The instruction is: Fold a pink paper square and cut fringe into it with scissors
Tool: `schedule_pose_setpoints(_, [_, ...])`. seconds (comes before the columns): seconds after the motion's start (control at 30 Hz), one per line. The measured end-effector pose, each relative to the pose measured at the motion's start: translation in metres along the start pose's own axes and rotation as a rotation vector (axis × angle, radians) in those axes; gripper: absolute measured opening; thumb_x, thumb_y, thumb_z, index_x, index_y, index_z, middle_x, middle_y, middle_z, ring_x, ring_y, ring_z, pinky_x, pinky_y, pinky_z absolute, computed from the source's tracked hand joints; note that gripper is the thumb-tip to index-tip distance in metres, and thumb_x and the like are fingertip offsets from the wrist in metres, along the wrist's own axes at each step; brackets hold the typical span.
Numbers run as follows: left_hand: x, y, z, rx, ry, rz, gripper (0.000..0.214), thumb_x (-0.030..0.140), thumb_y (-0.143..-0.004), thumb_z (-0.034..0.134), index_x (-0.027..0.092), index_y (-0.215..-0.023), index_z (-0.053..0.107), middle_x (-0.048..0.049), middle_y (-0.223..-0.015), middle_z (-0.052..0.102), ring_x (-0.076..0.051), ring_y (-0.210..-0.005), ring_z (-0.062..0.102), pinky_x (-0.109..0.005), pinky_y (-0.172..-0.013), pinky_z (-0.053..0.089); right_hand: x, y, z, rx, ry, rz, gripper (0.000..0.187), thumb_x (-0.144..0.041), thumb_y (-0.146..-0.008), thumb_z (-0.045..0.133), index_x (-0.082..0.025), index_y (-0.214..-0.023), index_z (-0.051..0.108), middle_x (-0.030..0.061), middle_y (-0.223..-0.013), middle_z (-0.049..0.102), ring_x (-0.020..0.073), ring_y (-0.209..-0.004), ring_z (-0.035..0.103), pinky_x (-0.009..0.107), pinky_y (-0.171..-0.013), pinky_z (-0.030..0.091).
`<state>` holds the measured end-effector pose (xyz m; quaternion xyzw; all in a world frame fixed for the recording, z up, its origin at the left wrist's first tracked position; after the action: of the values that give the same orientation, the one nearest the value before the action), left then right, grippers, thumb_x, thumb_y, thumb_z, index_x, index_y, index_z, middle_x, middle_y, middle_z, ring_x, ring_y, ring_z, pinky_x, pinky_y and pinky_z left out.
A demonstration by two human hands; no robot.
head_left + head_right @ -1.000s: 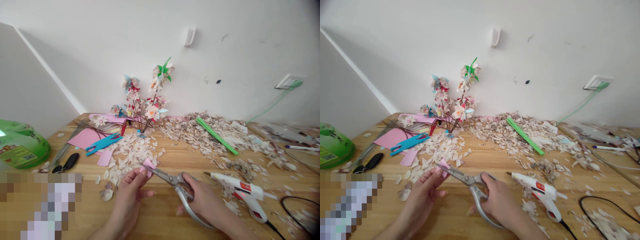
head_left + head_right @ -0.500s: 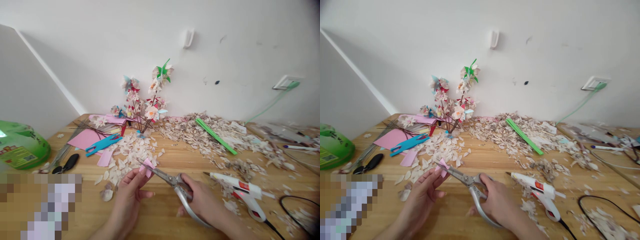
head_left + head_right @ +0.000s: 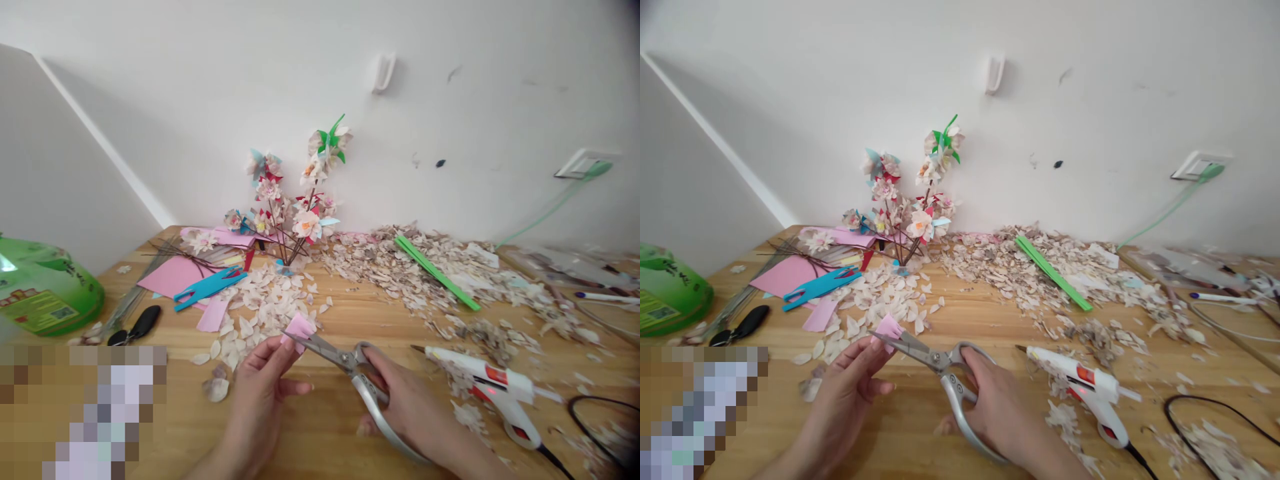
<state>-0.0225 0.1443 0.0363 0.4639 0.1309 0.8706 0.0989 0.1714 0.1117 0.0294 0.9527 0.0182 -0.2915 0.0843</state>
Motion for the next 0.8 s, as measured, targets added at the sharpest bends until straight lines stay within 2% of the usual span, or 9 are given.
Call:
schedule_pose_setpoints(0.37, [-0.0028,0.0000,0.0009,0.008,-0.025,-0.017,0.021,0.028,-0.057,0.075,0.016,-0.070,0.064,-0.0020,-0.072,0.061,-0.015,-0.075,0.057,-0.017,-0.037,0.051,-0.0020,-0.0004,-0.0020,-0.008,0.014,0.018,0.056,-0.045,-0.047,0.077,-0.025,-0.090,0.047,-0.0008,-0.085,0.063,0.0212,-0.073,0.056,0.023,-0.059,0.035])
schedule_pose_setpoints(0.8, [-0.0007,0.0007,0.0028,-0.014,-0.021,-0.034,0.018,0.027,-0.060,0.073,0.015,-0.072,0.065,-0.0024,-0.073,0.064,-0.017,-0.079,0.062,-0.016,-0.037,0.050,-0.0020,-0.0011,-0.0018,-0.012,0.066,0.045,0.050,-0.046,-0.049,0.075,-0.024,-0.083,0.046,-0.0052,-0.062,0.053,0.0150,-0.056,0.044,0.021,-0.049,0.026])
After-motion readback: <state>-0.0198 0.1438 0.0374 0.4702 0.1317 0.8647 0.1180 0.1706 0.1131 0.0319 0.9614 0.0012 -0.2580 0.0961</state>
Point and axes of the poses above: each hand's wrist, its own y-axis away from the middle knuckle, its own z-axis out of the palm, x = y × z, the point moved 4 cm from there along -y, towards the middle knuckle
